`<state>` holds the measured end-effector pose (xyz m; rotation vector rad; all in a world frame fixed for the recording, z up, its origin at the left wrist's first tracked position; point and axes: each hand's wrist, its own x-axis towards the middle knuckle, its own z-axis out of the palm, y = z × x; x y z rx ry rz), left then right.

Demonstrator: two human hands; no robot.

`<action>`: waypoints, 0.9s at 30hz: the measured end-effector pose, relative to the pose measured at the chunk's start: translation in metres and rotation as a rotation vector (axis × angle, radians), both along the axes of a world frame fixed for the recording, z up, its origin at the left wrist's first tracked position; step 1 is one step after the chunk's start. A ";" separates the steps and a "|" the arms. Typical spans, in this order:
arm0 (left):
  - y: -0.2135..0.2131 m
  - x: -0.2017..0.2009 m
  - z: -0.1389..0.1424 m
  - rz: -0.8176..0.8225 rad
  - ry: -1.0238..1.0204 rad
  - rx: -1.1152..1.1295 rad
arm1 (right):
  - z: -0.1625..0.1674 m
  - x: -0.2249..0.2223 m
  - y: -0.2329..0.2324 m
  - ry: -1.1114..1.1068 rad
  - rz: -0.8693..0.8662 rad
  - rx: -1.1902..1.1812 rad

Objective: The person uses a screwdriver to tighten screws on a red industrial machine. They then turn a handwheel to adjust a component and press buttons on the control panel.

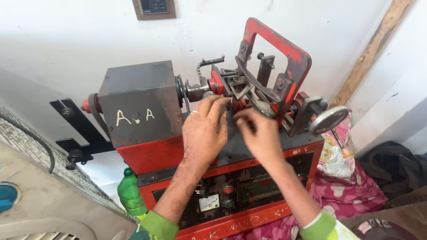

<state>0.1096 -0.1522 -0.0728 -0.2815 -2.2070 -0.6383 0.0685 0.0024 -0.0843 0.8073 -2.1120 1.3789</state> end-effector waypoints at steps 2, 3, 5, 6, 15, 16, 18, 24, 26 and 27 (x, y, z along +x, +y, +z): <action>-0.011 -0.001 0.010 0.075 0.135 -0.088 | -0.012 0.002 -0.012 0.023 -0.011 0.004; -0.017 -0.005 0.014 0.119 0.115 -0.132 | -0.017 0.003 -0.018 0.048 -0.066 -0.021; -0.028 -0.018 0.021 0.211 0.077 -0.212 | -0.018 0.001 -0.027 0.165 -0.136 -0.035; -0.033 -0.025 0.023 0.242 0.028 -0.246 | -0.015 -0.002 -0.030 0.247 -0.150 -0.026; -0.048 -0.093 0.033 0.336 -0.181 -0.429 | 0.028 -0.082 -0.053 0.365 -0.218 0.282; -0.047 -0.097 0.031 0.336 -0.222 -0.426 | 0.026 -0.087 -0.054 0.284 -0.169 0.326; -0.047 -0.101 0.026 0.338 -0.305 -0.454 | 0.015 -0.089 -0.056 0.234 -0.107 0.348; -0.048 -0.094 0.011 0.351 -0.326 -0.516 | -0.003 -0.081 -0.056 0.209 -0.103 0.398; -0.047 -0.093 0.011 0.346 -0.377 -0.496 | -0.001 -0.080 -0.055 0.200 -0.097 0.392; -0.047 -0.092 0.011 0.342 -0.378 -0.495 | 0.000 -0.080 -0.054 0.188 -0.093 0.390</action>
